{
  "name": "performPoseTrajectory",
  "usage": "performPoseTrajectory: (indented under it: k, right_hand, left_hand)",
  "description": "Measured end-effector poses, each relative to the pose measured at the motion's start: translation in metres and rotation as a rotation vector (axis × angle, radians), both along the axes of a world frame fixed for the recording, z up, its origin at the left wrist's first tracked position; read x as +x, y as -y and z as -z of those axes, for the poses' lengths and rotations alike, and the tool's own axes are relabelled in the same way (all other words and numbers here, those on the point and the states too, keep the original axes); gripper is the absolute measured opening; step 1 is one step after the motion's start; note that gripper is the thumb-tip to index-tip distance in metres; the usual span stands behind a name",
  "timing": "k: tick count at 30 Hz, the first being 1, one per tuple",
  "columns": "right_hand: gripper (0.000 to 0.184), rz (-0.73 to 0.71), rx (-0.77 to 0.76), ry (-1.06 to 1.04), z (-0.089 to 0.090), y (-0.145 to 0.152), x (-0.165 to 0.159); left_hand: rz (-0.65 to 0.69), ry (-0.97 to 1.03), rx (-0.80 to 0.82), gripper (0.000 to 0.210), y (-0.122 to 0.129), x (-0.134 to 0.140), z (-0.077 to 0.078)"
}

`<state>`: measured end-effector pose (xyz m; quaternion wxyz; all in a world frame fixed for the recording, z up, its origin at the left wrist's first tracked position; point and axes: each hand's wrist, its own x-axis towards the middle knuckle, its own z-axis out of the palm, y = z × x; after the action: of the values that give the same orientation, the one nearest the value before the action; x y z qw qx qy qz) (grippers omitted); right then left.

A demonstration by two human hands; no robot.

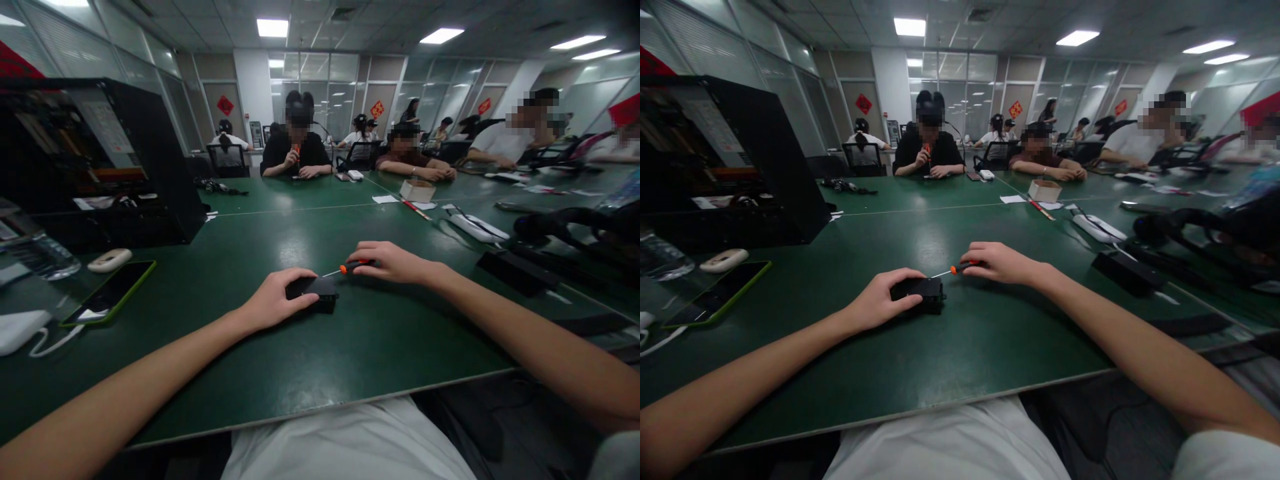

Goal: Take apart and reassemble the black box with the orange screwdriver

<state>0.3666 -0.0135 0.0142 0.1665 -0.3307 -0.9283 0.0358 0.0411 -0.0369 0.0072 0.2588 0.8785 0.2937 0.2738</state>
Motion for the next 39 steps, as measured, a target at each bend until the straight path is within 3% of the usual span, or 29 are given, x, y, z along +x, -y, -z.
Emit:
performPoseTrajectory:
  k: [7, 10, 15, 18, 24, 27, 30, 35, 37, 39]
  right_hand:
    - [0.037, 0.014, 0.31, 0.04, 0.002, 0.027, -0.031]
    - [0.038, 0.017, 0.357, 0.065, 0.007, 0.032, -0.039]
    - [0.036, 0.007, 0.394, 0.034, 0.012, 0.03, -0.042]
    - [0.037, 0.013, 0.358, 0.025, 0.013, 0.029, -0.043]
    - [0.038, -0.017, 0.027, -0.054, 0.014, 0.024, -0.045]
    - [0.039, -0.012, 0.01, -0.065, 0.016, 0.022, -0.044]
    - [0.038, 0.005, 0.118, -0.029, 0.017, 0.021, -0.044]
    - [0.041, 0.082, 0.462, 0.106, 0.013, 0.024, -0.045]
    - [0.041, 0.08, 0.503, 0.117, 0.013, 0.024, -0.045]
    - [0.04, 0.044, 0.448, 0.075, 0.015, 0.023, -0.044]
  left_hand:
    - [0.023, -0.006, -0.014, 0.041, -0.002, -0.005, -0.004]
    - [0.068, -0.087, -0.057, 0.045, -0.009, -0.015, -0.011]
    - [0.015, -0.114, -0.142, 0.05, -0.02, -0.029, -0.015]
    - [0.0, -0.101, -0.171, 0.051, -0.02, -0.029, -0.013]
    - [-0.04, -0.084, -0.203, 0.054, -0.019, -0.027, -0.011]
    - [-0.054, -0.079, -0.192, 0.055, -0.018, -0.027, -0.012]
    - [-0.06, -0.076, -0.181, 0.057, -0.018, -0.026, -0.011]
    - [-0.058, -0.026, -0.149, 0.055, -0.016, -0.024, -0.005]
    - [-0.051, -0.01, -0.144, 0.055, -0.015, -0.022, -0.002]
    - [-0.051, -0.008, -0.147, 0.055, -0.014, -0.02, -0.002]
